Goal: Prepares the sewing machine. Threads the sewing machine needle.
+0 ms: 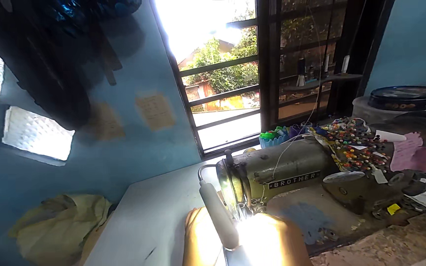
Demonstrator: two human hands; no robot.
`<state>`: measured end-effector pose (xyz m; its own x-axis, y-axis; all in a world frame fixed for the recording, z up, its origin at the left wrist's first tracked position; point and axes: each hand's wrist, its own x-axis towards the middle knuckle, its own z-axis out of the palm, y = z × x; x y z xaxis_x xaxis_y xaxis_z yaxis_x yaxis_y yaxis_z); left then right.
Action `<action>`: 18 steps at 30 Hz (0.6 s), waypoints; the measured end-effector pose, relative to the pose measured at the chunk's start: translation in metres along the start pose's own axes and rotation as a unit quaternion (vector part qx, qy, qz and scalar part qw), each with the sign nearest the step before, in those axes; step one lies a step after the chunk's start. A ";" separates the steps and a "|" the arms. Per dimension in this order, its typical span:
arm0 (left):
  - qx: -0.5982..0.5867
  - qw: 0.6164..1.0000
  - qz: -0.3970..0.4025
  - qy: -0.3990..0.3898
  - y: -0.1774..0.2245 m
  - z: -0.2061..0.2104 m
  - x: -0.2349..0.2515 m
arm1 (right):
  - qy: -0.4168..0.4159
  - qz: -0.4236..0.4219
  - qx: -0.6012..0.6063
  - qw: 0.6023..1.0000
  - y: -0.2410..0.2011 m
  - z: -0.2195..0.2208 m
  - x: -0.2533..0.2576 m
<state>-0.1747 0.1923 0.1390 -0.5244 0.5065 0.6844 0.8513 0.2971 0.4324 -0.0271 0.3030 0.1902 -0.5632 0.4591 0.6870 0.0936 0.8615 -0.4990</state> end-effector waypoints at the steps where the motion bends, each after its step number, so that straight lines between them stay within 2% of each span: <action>1: -0.009 1.000 -0.007 -0.005 -0.002 0.000 0.000 | -0.020 0.011 0.003 1.000 0.001 -0.001 0.001; 2: -0.011 1.000 -0.007 -0.009 -0.003 0.001 0.000 | -0.010 0.000 -0.004 1.000 0.003 0.002 0.002; 4: 0.012 1.000 0.009 -0.003 0.001 0.001 0.003 | 0.066 -0.066 -0.026 0.995 0.009 0.008 0.005; 6: 0.021 1.000 0.012 -0.002 0.005 0.001 0.004 | 0.115 -0.096 -0.037 0.988 0.015 0.011 0.006; 7: 0.021 1.000 0.009 -0.002 0.005 0.000 0.004 | 0.111 -0.091 -0.038 0.989 0.016 0.011 0.004; 10: 0.007 1.000 -0.008 -0.009 0.004 -0.002 0.003 | 0.000 -0.031 0.005 0.999 0.005 -0.001 0.002; 11: 0.004 1.000 -0.009 -0.012 0.003 -0.001 0.003 | -0.004 -0.032 0.008 0.999 0.003 -0.001 0.004; 15: 0.011 1.000 0.024 0.011 0.000 0.004 0.005 | 0.158 -0.128 -0.066 0.977 0.008 0.013 0.024; 17: -0.002 1.000 0.022 0.016 0.005 -0.001 0.005 | 0.167 -0.122 -0.072 0.976 0.008 0.010 0.027; 18: -0.008 1.000 0.018 0.017 0.007 -0.003 0.006 | 0.138 -0.103 -0.077 0.982 0.006 0.008 0.024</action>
<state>-0.1717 0.1950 0.1481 -0.4942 0.4882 0.7193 0.8692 0.2670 0.4161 -0.0465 0.3174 0.1990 -0.3416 0.2941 0.8926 0.1367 0.9552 -0.2624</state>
